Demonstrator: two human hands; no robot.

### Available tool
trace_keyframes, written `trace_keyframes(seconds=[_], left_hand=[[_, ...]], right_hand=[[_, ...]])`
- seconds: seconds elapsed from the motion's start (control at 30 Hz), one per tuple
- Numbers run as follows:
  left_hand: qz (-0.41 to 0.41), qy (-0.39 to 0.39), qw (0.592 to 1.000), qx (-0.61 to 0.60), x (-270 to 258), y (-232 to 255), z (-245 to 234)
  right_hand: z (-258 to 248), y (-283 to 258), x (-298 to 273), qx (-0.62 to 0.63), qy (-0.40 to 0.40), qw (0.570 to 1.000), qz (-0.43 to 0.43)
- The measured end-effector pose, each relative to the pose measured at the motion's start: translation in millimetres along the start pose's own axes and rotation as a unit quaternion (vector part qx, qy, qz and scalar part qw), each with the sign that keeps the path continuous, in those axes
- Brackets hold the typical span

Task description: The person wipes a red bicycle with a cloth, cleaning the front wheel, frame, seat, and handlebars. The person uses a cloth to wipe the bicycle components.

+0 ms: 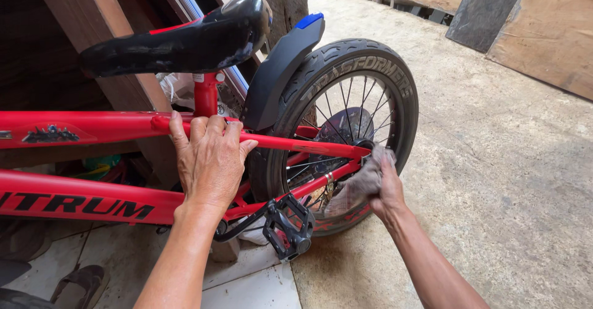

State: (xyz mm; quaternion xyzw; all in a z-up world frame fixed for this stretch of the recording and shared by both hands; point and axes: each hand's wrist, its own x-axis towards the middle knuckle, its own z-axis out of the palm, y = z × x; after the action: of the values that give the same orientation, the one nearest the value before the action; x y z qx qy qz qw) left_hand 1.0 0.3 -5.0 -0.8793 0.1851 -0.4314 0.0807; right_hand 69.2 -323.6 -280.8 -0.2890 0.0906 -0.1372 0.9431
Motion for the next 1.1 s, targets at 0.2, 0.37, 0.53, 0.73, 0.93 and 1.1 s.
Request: trace_keyframes(seconds=[0.2, 0.37, 0.53, 0.73, 0.93, 1.1], left_hand=[[0.0, -0.006, 1.0, -0.008, -2, -1, 1], [0.001, -0.01, 1.0, -0.002, 1, 1, -1], [0.011, 0.004, 1.0, -0.007, -2, -2, 2], [0.001, -0.016, 1.0, 0.008, -3, 0, 4], [0.005, -0.018, 1.0, 0.018, -2, 0, 3], [0.006, -0.016, 1.0, 0.017, -2, -1, 6]], right_hand=[[-34, 23, -16, 0.31, 0.033, 0.941, 0.132], [1, 9, -48, 0.192, 0.125, 0.973, 0.0], [3, -93, -61, 0.134, 0.175, 0.952, -0.214], [-21, -142, -67, 0.16, 0.181, 0.948, -0.207], [-8, -25, -91, 0.152, 0.158, 0.975, 0.031], [11, 54, -52, 0.155, 0.166, 0.959, 0.169]])
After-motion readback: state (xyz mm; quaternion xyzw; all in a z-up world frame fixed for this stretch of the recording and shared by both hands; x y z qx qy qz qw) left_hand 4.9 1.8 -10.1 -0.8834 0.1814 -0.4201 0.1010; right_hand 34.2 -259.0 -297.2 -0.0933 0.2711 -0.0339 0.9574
